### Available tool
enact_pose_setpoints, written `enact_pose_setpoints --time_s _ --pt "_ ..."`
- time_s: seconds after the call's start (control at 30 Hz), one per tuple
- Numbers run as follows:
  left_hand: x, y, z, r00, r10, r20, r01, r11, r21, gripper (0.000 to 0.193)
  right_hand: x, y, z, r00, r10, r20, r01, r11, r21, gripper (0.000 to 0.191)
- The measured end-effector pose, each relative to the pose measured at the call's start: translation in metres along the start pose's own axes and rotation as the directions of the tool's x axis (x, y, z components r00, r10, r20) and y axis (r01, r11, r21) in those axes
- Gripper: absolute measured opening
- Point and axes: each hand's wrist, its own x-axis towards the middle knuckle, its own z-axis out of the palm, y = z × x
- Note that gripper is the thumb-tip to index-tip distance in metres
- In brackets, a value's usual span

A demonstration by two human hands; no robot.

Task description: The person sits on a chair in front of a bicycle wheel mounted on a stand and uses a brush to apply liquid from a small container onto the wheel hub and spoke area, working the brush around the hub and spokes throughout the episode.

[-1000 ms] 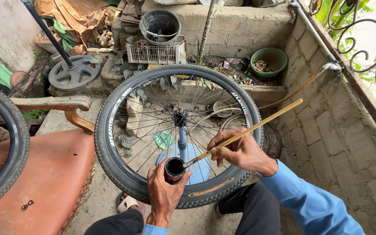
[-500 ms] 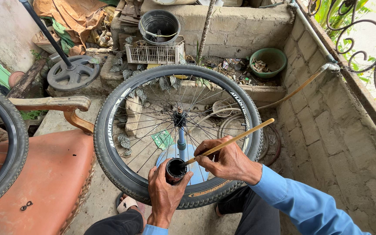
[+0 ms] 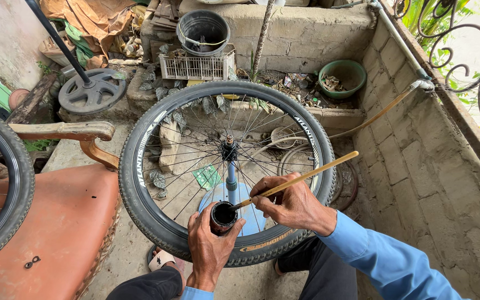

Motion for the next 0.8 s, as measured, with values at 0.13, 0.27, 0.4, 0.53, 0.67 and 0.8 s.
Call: enact_pose_setpoints --time_s 0.13,0.27,0.4,0.53,0.67,0.8 --pt "0.001 0.002 -0.002 0.999 0.012 -0.036 -0.011 0.999 0.038 0.068 -0.005 0.015 -0.002 0.999 0.033 -0.019 -0.03 0.99 0.137 0.016" --pt "0.002 0.0 -0.01 0.997 -0.06 -0.04 0.061 0.998 0.026 0.067 -0.009 0.041 -0.009 0.992 0.059 -0.108 -0.031 0.97 0.241 0.015" --pt "0.006 -0.009 -0.023 0.993 -0.06 -0.105 0.067 0.996 0.061 0.07 -0.004 0.067 -0.026 0.956 0.111 -0.271 0.008 0.915 0.403 0.017" --pt "0.013 -0.015 -0.035 0.984 -0.091 -0.153 0.1 0.993 0.056 0.068 0.012 0.086 -0.037 0.873 0.276 -0.401 -0.16 0.941 0.299 0.025" --pt "0.01 -0.007 -0.036 0.982 -0.074 -0.174 0.083 0.996 0.045 0.071 0.041 0.102 -0.027 0.878 0.236 -0.417 -0.131 0.955 0.265 0.029" --pt "0.006 0.006 -0.025 0.987 -0.093 -0.132 0.094 0.996 0.005 0.077 0.072 0.116 -0.017 0.846 0.27 -0.461 -0.214 0.962 0.17 0.032"
